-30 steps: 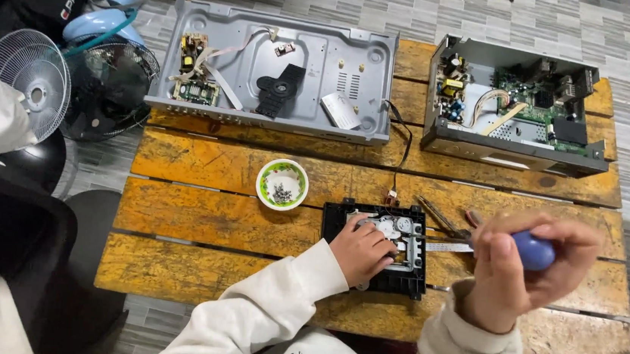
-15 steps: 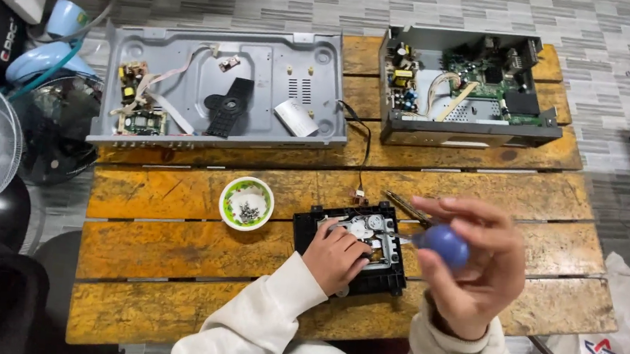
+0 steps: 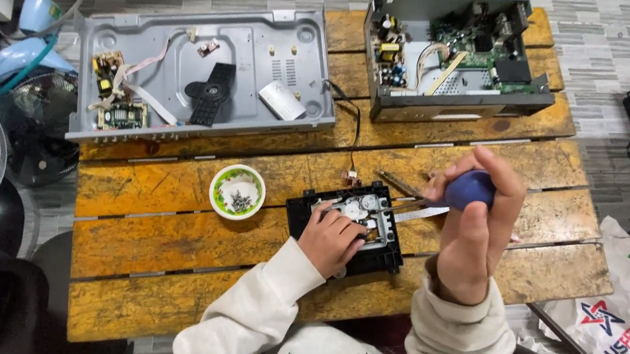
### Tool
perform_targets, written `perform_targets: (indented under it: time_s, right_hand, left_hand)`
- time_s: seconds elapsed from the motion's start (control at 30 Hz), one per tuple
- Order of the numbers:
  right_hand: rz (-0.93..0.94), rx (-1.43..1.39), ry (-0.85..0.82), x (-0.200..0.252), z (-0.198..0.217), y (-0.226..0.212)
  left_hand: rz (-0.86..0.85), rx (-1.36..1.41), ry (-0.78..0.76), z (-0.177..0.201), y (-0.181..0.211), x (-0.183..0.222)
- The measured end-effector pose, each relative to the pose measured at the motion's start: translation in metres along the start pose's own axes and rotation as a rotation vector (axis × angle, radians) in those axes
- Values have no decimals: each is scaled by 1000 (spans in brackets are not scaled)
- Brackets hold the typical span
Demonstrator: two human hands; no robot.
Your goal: Reassembling a DVD player's optical drive by picking up screws from a container and fastening them with a screwdriver.
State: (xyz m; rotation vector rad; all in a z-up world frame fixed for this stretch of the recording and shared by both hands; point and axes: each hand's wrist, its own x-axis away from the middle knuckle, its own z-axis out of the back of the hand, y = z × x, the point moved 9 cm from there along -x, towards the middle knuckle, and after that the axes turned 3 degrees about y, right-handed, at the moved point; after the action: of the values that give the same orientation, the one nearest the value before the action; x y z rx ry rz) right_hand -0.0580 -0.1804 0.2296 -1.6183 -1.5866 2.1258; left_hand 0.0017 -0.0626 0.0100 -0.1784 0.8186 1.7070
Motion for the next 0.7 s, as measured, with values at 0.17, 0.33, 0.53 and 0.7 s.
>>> perform_targets:
  time_s: [0.17, 0.33, 0.53, 0.7]
  right_hand:
    - [83, 178, -142, -6, -12, -19]
    - [-29, -253, -89, -19, -18, -1]
    - [50, -213, -10, -10, -7, 18]
    - [-72, -81, 162, -5, 12, 32]
  left_hand:
    - [-5, -12, 28, -5, -2, 4]
    - [2, -8, 34, -9, -5, 8]
    - [-5, -29, 14, -8, -4, 6]
    - [-4, -33, 5, -5, -2, 3]
